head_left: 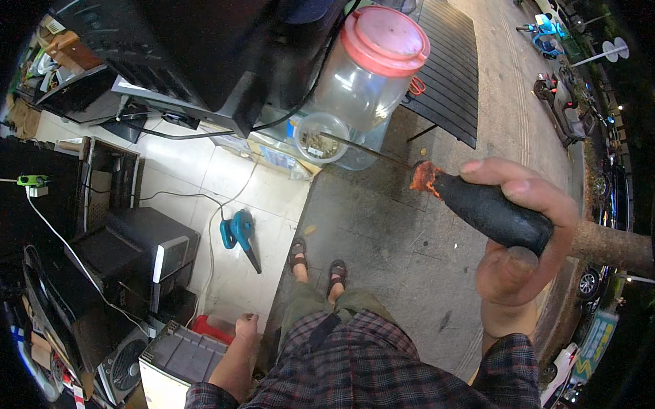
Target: The person uses a screwdriver to remove multiple screws from the back panel of a large electronic device, likely a television. A second person assists by holding the device steady. The person places the removed screws into a small plastic container.
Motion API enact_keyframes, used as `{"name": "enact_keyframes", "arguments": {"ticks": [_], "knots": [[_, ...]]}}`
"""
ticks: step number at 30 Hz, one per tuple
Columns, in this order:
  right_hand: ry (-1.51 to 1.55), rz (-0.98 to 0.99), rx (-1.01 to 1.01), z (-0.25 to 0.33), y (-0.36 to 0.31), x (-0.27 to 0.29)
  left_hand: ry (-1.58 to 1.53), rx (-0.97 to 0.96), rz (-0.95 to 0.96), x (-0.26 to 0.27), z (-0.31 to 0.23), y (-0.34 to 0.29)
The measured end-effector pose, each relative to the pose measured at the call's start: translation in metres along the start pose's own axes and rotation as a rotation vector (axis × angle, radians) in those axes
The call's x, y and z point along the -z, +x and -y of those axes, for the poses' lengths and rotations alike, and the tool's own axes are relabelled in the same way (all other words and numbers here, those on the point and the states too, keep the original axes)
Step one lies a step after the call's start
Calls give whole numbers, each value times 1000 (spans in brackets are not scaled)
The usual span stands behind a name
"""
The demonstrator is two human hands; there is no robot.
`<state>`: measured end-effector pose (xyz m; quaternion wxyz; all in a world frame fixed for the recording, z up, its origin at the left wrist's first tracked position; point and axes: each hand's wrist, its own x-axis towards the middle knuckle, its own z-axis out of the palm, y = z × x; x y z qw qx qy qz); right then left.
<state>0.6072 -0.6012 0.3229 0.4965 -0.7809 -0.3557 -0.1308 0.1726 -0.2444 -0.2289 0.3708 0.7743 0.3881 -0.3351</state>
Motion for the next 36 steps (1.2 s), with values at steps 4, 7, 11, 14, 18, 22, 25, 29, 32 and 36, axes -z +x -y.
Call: {"name": "enact_keyframes", "arguments": {"ticks": [4, 7, 11, 14, 18, 22, 25, 29, 32, 36], "knots": [[3, -9, -14, -2, 1, -8, -61, -72, -12, 1, -17, 5], [-23, 11, 14, -7, 3, -10, -100, -92, -28, 5, -55, 2], [-24, 15, -20, -6, 3, -13, -185, -131, -14, 20, -116, -21], [28, -59, -133, 0, -2, -14, -194, -246, -59, 26, -142, -23], [-35, -109, -200, 9, -6, -9, -233, -458, -170, 58, -228, -56], [-154, -153, -205, 19, -8, -9, -707, -574, -73, 105, -321, -107], [-150, -242, -129, 22, -18, 6, -1140, -602, 245, 151, -410, -162], [-8, -307, 8, 23, -33, 27, -1359, -692, 500, 185, -494, -204], [40, -352, 68, 31, -45, 39, -1512, -693, 559, 186, -529, -205], [197, -291, 118, 46, -60, 57, -1590, -756, 673, 183, -540, -208]]}}
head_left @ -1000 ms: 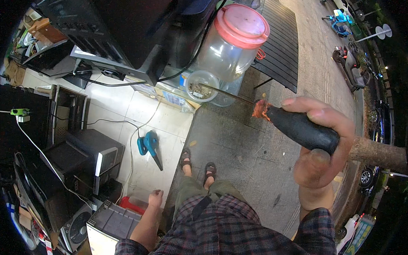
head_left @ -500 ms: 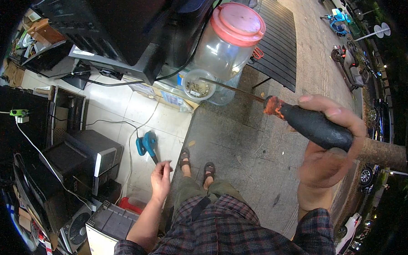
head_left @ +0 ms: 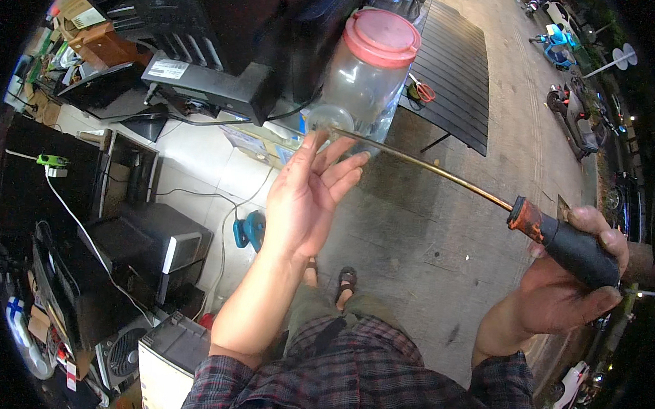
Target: The person uses a screwdriver to remove multiple screws from the back panel of a large electronic device, likely a television. A second person assists by holding the device steady. The person places the removed screws into a small plastic container.
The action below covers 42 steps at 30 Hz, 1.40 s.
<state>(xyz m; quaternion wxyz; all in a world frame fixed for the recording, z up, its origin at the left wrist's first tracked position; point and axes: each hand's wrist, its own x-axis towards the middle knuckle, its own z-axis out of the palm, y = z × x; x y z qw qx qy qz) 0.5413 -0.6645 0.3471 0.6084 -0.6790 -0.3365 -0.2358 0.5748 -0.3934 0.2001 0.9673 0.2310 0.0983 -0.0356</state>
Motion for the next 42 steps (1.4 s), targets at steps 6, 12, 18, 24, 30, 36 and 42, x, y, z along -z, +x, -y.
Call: {"name": "enact_keyframes", "arguments": {"ticks": [6, 12, 18, 24, 30, 36, 42], "knots": [[129, -14, -47, 5, -33, 25, -28, 18, -69, 8, 14, -34], [135, -219, -169, -12, -88, 37, -95, -134, -239, 46, 50, -103], [219, 37, -258, -10, -147, 13, -161, -285, -380, 89, 68, -230], [313, 259, -378, 35, -209, -80, -272, -417, -588, 151, 66, -367], [459, 572, -472, 95, -258, -190, -429, -582, -718, 222, 68, -495], [550, 639, -732, 165, -290, -293, -368, -676, -838, 239, 46, -607], [594, 550, -942, 193, -306, -347, -272, -680, -736, 239, -12, -665]]}}
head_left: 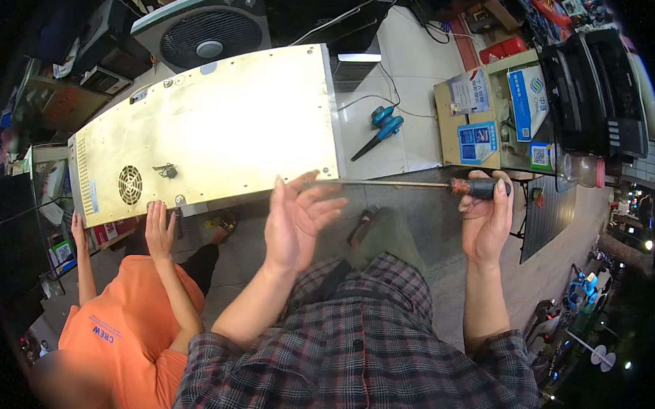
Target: The person uses a screwdriver to remove multiple screws from the back panel of a large electronic device, likely a television. A second person assists by holding the device steady. The person places the removed screws into a small plastic container.
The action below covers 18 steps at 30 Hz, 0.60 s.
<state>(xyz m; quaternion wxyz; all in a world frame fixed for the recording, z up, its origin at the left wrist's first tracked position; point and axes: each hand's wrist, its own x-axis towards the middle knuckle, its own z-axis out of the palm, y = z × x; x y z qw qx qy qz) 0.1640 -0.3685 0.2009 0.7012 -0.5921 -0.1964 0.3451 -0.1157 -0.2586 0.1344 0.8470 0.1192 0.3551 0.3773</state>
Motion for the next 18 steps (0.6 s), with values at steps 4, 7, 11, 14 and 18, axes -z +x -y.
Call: {"name": "enact_keyframes", "arguments": {"ticks": [4, 7, 11, 14, 18], "knots": [[129, -68, -28, -2, 19, -18, 959, -318, -54, 33, -37, 45], [152, -9, 13, -4, 47, -20, 1794, -879, -185, 16, -49, 101], [59, -75, 157, -9, 97, -49, 2037, -668, -241, -5, -36, 191], [-20, -58, 316, -11, 135, -61, 2092, -577, -333, -26, -43, 233], [-136, 14, 447, -9, 172, -69, 2144, -577, -356, -25, -50, 267]]}}
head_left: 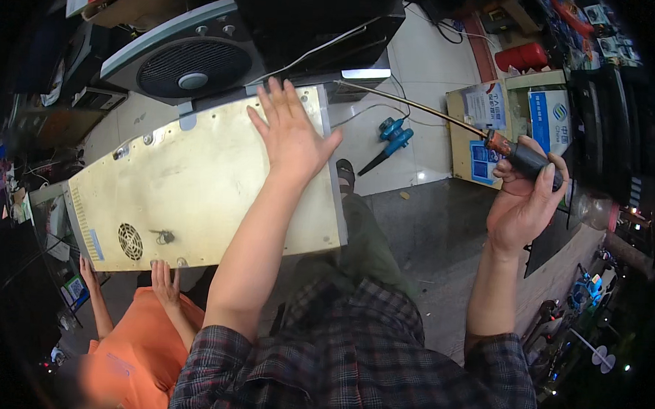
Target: The person uses a screwdriver to remove multiple screws from the back panel of a large electronic device, likely a television. A second person assists by holding the device steady. The person places the removed screws into a small plastic container.
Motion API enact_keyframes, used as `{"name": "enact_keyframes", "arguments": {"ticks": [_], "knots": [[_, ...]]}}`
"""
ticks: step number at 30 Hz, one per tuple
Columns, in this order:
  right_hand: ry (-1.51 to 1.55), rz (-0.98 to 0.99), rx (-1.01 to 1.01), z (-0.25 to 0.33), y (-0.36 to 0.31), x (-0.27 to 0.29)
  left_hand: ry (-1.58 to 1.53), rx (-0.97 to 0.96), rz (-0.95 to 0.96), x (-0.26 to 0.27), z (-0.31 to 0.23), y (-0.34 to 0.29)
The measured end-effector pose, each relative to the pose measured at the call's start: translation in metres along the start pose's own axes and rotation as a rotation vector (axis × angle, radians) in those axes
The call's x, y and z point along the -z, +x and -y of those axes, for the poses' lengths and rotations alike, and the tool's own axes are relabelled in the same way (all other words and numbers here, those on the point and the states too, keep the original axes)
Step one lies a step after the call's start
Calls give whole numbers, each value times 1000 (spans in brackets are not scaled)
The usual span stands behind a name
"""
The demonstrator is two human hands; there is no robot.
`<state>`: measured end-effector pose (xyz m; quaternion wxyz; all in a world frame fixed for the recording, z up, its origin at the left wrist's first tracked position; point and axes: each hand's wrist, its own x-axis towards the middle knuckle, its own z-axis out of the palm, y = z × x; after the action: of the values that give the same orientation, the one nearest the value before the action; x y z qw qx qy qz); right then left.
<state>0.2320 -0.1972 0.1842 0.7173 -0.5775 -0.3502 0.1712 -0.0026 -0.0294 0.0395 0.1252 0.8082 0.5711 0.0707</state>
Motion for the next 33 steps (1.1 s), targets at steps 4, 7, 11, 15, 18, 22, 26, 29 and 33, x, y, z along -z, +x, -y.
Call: {"name": "enact_keyframes", "arguments": {"ticks": [4, 7, 11, 15, 18, 22, 26, 29, 33], "knots": [[9, 85, 9, -18, 20, -17, -79, -13, -22, -1, 3, 6], [-43, 164, 24, -24, 31, -35, -113, -65, -45, -5, 6, 7], [-123, 350, 100, -22, 46, -53, -158, -83, -56, -5, 9, 9], [-233, 464, 182, -10, 54, -73, -182, -97, -85, -10, 11, 9], [-336, 541, 262, -2, 57, -81, -176, -99, -96, -11, 13, 9], [-342, 587, 259, 1, 56, -88, -227, -107, -113, -8, 18, 11], [-337, 605, 277, 0, 54, -94, -213, -118, -104, -3, 20, 15], [-359, 613, 302, 0, 53, -96, -204, -123, -91, -3, 22, 18], [-373, 645, 312, 0, 54, -95, -192, -113, -82, -1, 23, 19]]}}
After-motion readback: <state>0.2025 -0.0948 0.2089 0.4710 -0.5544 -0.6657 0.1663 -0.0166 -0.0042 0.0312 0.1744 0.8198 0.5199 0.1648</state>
